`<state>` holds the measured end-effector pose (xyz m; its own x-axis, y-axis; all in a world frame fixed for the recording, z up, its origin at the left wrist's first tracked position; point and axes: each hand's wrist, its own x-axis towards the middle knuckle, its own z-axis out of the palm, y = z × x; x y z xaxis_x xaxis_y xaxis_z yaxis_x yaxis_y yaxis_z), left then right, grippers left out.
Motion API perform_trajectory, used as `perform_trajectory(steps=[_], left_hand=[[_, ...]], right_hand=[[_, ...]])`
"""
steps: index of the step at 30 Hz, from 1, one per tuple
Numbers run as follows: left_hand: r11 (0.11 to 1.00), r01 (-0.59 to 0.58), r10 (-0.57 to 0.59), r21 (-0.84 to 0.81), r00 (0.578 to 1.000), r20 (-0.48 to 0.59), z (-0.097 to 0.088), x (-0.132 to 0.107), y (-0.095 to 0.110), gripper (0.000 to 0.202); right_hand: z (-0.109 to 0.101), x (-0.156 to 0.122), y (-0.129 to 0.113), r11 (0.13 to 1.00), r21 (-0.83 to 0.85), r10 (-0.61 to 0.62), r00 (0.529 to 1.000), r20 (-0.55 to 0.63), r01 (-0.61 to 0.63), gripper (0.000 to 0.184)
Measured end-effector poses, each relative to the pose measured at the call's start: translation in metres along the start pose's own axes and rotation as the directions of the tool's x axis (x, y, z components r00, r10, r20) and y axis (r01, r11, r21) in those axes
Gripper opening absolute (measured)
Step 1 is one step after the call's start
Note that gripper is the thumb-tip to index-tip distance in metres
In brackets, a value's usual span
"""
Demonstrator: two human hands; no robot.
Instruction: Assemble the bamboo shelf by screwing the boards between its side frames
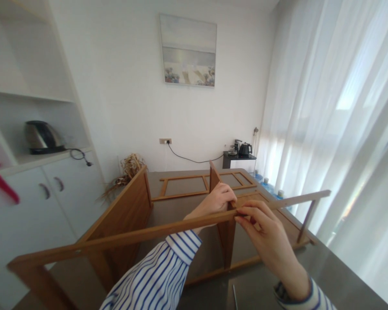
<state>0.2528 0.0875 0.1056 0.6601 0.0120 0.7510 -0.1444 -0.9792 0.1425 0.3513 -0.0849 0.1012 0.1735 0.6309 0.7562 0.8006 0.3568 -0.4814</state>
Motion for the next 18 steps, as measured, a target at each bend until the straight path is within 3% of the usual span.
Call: perform_trajectory(steps=[18], left_hand=[[1.0,0.008,-0.007,-0.013,1.0,0.028,-0.004,-0.002,0.01,0.031]], right_hand=[[-0.001,-0.002,0.001,0.999,0.013,-0.042,0.999,-0.03,0.042,0.017]])
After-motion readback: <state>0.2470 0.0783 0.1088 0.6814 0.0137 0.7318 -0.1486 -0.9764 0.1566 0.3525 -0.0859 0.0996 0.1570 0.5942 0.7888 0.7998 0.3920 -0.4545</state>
